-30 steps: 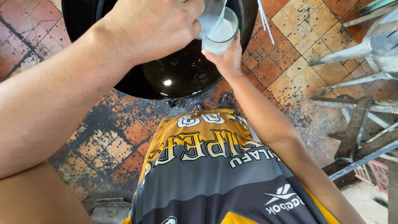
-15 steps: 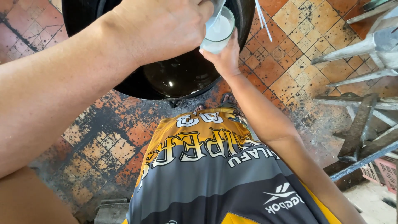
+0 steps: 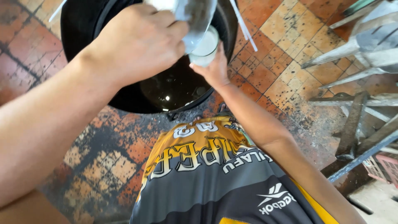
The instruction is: Filling glass candle jars with liquid wax scooped from a large vat using a small metal pitcher.
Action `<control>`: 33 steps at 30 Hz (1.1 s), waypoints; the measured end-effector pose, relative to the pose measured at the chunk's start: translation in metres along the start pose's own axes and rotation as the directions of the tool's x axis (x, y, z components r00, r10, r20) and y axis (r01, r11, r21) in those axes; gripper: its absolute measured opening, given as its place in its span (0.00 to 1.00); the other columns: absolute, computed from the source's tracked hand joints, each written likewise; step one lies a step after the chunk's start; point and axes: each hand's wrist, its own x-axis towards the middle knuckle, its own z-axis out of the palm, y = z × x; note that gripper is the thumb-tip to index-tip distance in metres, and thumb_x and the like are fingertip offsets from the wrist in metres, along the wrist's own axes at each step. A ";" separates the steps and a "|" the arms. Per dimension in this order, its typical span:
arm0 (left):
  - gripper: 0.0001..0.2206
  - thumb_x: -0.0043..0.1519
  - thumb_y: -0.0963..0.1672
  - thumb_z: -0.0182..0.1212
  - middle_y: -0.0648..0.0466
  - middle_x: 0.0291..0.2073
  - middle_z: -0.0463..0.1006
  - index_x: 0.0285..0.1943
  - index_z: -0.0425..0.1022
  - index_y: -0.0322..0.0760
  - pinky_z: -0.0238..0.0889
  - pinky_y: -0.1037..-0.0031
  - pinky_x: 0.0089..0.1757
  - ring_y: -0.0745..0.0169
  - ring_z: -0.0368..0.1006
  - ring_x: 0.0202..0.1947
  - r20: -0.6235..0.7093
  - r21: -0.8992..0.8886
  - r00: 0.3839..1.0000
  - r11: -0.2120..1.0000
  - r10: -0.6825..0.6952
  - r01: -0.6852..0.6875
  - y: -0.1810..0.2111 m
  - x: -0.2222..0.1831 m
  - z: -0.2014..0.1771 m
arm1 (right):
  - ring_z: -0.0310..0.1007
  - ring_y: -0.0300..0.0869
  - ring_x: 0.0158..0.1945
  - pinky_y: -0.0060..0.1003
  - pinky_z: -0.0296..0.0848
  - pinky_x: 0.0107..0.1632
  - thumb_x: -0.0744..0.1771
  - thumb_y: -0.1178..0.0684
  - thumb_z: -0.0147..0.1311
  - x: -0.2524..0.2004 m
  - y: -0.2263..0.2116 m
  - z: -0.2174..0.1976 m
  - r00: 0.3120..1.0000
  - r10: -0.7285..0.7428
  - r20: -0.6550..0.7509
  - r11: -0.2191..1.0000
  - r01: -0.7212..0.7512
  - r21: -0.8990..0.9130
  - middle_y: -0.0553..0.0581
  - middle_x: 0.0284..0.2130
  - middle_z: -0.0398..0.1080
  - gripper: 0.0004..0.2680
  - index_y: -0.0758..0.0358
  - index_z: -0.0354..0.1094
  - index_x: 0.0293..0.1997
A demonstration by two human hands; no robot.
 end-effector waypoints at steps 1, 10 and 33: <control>0.09 0.58 0.46 0.64 0.68 0.31 0.71 0.26 0.70 0.61 0.63 0.76 0.34 0.65 0.72 0.34 -0.029 -0.018 0.999 0.999 -0.030 0.029 -0.001 -0.005 0.001 | 0.72 0.56 0.60 0.48 0.73 0.63 0.55 0.46 0.77 0.000 -0.003 -0.001 1.000 0.017 0.002 1.000 -0.017 0.004 0.64 0.58 0.67 0.38 0.65 0.52 0.66; 0.12 0.68 0.35 0.74 0.59 0.43 0.82 0.47 0.87 0.50 0.67 0.75 0.32 0.60 0.79 0.40 -0.073 -0.399 0.869 0.813 -0.489 0.424 0.006 -0.085 0.027 | 0.67 0.61 0.63 0.50 0.69 0.68 0.54 0.43 0.76 -0.001 0.024 0.022 0.996 -0.088 -0.008 0.995 0.087 -0.053 0.72 0.61 0.63 0.42 0.73 0.49 0.69; 0.07 0.73 0.43 0.52 0.52 0.31 0.69 0.56 0.72 0.36 0.78 0.66 0.38 0.68 0.66 0.26 0.965 -0.175 -0.169 -0.973 -0.200 0.153 0.130 -0.133 0.227 | 0.63 0.54 0.66 0.52 0.62 0.69 0.55 0.51 0.75 -0.018 -0.060 -0.163 0.983 0.162 -0.090 0.983 -0.153 0.099 0.63 0.62 0.64 0.38 0.63 0.51 0.69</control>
